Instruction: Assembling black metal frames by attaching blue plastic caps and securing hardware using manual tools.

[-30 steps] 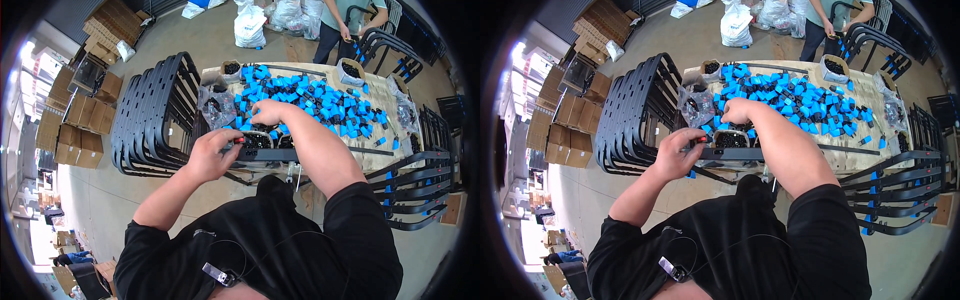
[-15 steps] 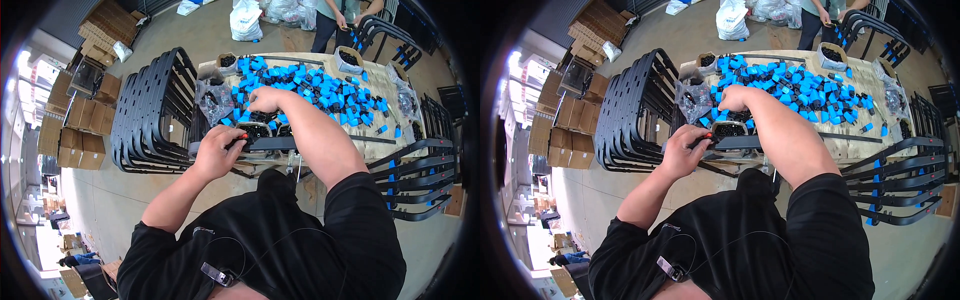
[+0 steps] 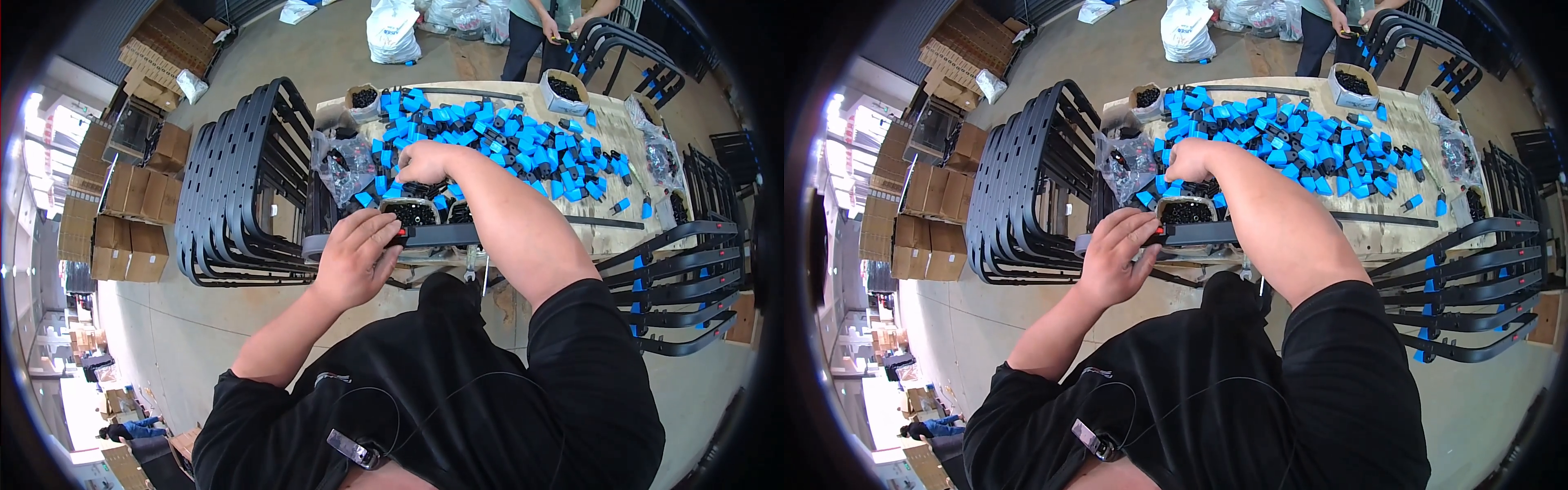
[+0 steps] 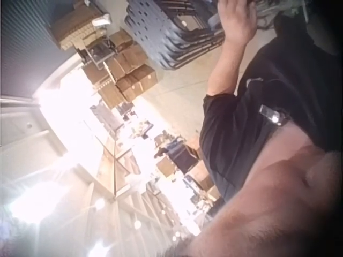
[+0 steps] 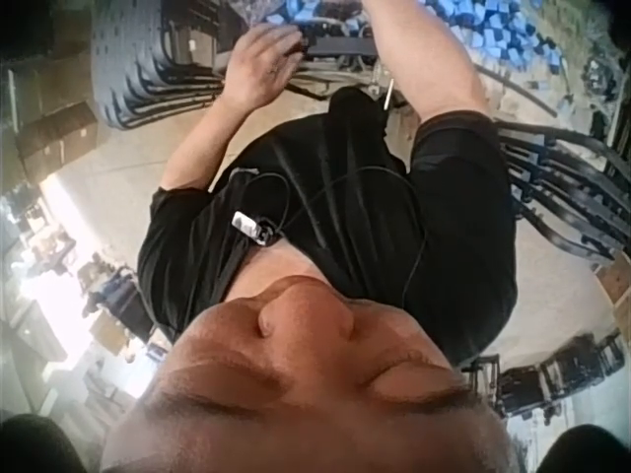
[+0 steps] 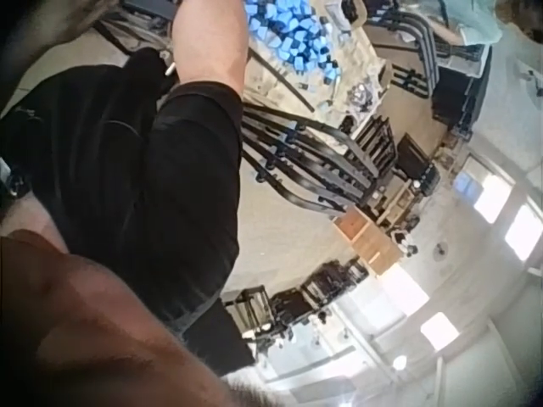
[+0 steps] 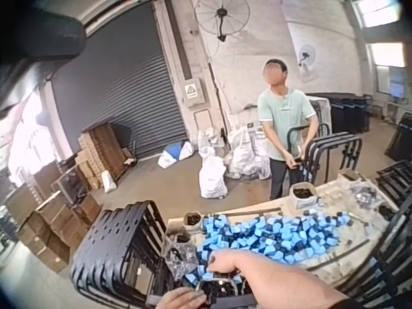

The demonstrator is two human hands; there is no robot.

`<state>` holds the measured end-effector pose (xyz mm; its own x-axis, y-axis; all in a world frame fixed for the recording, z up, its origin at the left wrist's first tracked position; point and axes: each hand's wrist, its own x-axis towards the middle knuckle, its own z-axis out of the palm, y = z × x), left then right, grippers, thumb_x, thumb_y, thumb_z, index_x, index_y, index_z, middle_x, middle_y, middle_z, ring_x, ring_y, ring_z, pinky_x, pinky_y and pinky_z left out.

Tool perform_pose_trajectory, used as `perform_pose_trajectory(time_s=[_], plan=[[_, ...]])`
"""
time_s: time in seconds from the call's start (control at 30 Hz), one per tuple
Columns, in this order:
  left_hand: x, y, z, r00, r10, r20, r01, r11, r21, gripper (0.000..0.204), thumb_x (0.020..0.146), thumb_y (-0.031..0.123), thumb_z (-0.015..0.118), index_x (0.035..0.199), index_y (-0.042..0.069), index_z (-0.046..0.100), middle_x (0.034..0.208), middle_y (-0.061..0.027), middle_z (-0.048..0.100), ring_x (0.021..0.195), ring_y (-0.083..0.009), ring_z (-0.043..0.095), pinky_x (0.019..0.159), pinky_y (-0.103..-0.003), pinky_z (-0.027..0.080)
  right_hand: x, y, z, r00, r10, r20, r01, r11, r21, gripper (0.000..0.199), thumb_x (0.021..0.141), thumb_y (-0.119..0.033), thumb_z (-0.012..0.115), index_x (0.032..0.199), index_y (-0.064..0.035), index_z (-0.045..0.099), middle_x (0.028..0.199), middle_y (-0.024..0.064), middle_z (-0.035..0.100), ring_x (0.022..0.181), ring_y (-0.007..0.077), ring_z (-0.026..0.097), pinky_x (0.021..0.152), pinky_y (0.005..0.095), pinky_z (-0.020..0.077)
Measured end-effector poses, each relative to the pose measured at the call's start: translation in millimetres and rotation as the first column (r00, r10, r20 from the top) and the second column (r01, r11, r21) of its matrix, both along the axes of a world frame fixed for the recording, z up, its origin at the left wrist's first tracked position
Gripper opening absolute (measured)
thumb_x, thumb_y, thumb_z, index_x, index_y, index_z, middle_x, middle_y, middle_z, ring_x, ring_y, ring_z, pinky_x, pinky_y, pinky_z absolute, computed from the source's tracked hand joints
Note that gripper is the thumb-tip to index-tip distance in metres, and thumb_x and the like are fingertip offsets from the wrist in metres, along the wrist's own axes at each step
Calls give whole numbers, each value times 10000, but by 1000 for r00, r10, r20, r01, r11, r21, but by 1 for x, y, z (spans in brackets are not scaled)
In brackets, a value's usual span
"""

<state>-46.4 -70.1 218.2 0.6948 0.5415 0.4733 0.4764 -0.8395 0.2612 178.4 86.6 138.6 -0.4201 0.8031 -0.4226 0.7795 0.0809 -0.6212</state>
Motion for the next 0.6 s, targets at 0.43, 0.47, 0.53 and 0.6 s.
perform_pose_trajectory(time_s=[0.43, 0.47, 0.53, 0.6], plan=[[-8, -6, -11, 973, 11, -231, 7, 997, 77, 498, 854, 96, 718, 1326, 6, 589, 1334, -142, 613, 1196, -292, 597, 1025, -443, 450, 0, -2, 5, 999, 25, -43, -20, 993, 114, 448, 866, -409, 725, 1182, -93, 746, 1088, 162, 740, 921, 272, 720, 777, 401, 585], [-11, -5, -12, 973, 19, -230, 1, 996, 84, 498, 854, 96, 718, 1326, 6, 589, 1334, -142, 613, 1196, -292, 597, 1025, -443, 450, -1, -2, 8, 999, 13, -44, -10, 997, 82, 457, 871, -417, 721, 1193, -94, 740, 1055, 151, 743, 896, 259, 719, 758, 401, 586], [-13, 0, -8, 973, -22, -231, 27, 999, 18, 559, 840, 150, 750, 1354, 19, 573, 1346, -155, 607, 1224, -314, 584, 1047, -453, 439, 1, -6, 10, 999, 14, -31, -12, 998, 65, 463, 871, -418, 722, 1204, -96, 734, 1032, 143, 743, 877, 249, 716, 743, 395, 585], [-19, 4, 5, 976, 21, -215, -34, 998, -56, 610, 821, 193, 775, 1368, 27, 563, 1350, -163, 605, 1242, -332, 572, 1059, -458, 432, 10, -1, 1, 1000, 17, -26, -17, 999, 36, 468, 877, -418, 724, 1229, -109, 721, 979, 112, 733, 815, 223, 702, 701, 378, 581]])
